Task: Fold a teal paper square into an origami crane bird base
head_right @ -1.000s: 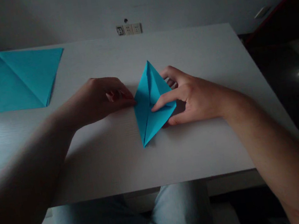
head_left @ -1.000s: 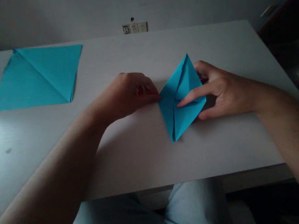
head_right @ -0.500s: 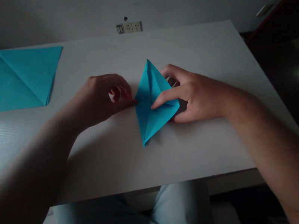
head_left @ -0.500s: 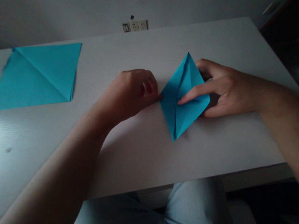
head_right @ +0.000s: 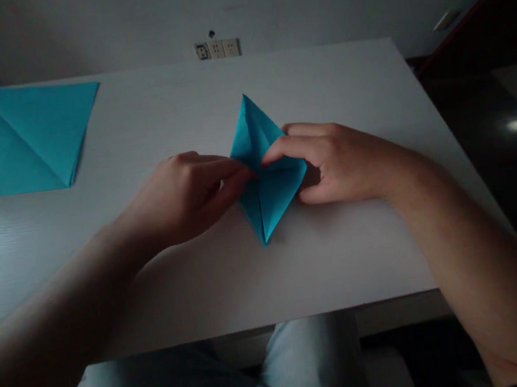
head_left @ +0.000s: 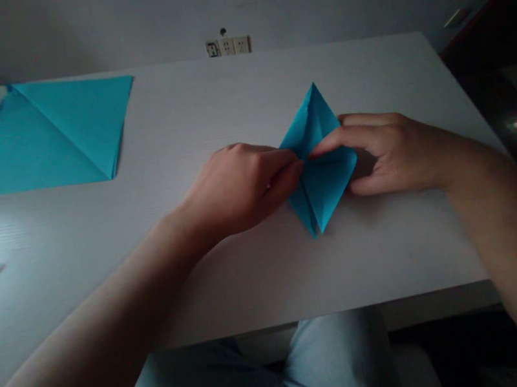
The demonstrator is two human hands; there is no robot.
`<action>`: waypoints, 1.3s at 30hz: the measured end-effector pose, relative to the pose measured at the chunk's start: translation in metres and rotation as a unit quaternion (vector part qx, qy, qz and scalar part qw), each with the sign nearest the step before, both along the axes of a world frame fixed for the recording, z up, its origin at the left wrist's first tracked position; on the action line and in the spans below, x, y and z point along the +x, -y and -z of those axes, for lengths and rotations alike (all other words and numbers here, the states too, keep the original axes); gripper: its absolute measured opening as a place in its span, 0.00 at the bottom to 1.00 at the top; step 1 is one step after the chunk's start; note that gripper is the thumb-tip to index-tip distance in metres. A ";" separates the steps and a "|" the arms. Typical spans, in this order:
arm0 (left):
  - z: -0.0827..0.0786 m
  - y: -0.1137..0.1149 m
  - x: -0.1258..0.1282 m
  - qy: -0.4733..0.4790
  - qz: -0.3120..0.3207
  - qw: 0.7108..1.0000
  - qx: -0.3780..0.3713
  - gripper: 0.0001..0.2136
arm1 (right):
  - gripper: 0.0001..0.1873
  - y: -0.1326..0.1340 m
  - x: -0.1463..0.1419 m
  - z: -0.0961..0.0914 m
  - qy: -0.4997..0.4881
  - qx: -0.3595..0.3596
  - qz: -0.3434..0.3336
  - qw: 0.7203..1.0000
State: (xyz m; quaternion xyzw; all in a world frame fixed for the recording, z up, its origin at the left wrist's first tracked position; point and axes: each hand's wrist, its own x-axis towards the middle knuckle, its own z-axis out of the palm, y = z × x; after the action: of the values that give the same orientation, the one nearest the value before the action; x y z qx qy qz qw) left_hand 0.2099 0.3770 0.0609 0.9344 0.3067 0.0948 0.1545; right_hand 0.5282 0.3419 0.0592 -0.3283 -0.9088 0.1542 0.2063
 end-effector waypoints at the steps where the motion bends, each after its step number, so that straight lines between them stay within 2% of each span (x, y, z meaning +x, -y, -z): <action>1: 0.000 0.001 0.001 -0.006 -0.001 1.000 -0.004 0.19 | 0.27 0.000 -0.001 0.000 -0.002 -0.002 -0.002 1.000; 4: 0.000 -0.001 0.000 0.001 -0.009 1.000 -0.011 0.13 | 0.28 0.002 -0.004 -0.003 -0.010 -0.006 0.000 1.000; 6: 0.001 -0.003 -0.003 0.007 -0.008 1.000 -0.015 0.14 | 0.27 0.003 -0.004 -0.005 -0.008 -0.010 0.002 1.000; 10: 0.002 -0.007 -0.006 0.017 0.009 0.999 -0.035 0.15 | 0.19 0.002 0.000 -0.010 0.011 0.015 0.001 1.000; 14: 0.004 -0.009 -0.007 0.016 0.024 0.999 -0.046 0.15 | 0.20 0.001 0.005 -0.016 0.010 0.026 -0.004 1.000; 18: 0.011 -0.011 -0.010 0.020 0.043 0.999 -0.021 0.17 | 0.19 0.002 0.010 -0.020 0.032 0.001 0.016 0.999; 26: 0.022 -0.005 -0.010 0.002 0.095 0.995 0.040 0.25 | 0.16 0.009 0.015 -0.014 0.066 0.050 0.026 0.996; 31: 0.022 -0.001 -0.010 -0.019 0.110 0.991 0.070 0.26 | 0.12 0.014 0.003 -0.021 0.066 0.049 0.051 0.995; 33: 0.023 0.001 -0.011 -0.029 0.119 0.989 0.087 0.28 | 0.14 0.015 -0.002 -0.025 0.041 0.041 0.048 0.997; 36: 0.025 0.004 -0.010 -0.037 0.117 0.987 0.101 0.30 | 0.25 0.017 -0.008 -0.029 0.005 0.018 0.046 0.999; 39: 0.024 0.006 -0.007 -0.027 0.107 0.989 0.099 0.27 | 0.25 0.017 -0.009 -0.031 0.003 -0.014 0.068 0.998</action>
State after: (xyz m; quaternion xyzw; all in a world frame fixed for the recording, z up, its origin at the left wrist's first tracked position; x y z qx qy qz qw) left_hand 0.2027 0.3709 0.0371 0.9747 0.1982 0.0827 0.0621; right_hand 0.5188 0.3251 0.0901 -0.3931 -0.8825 0.1517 0.2091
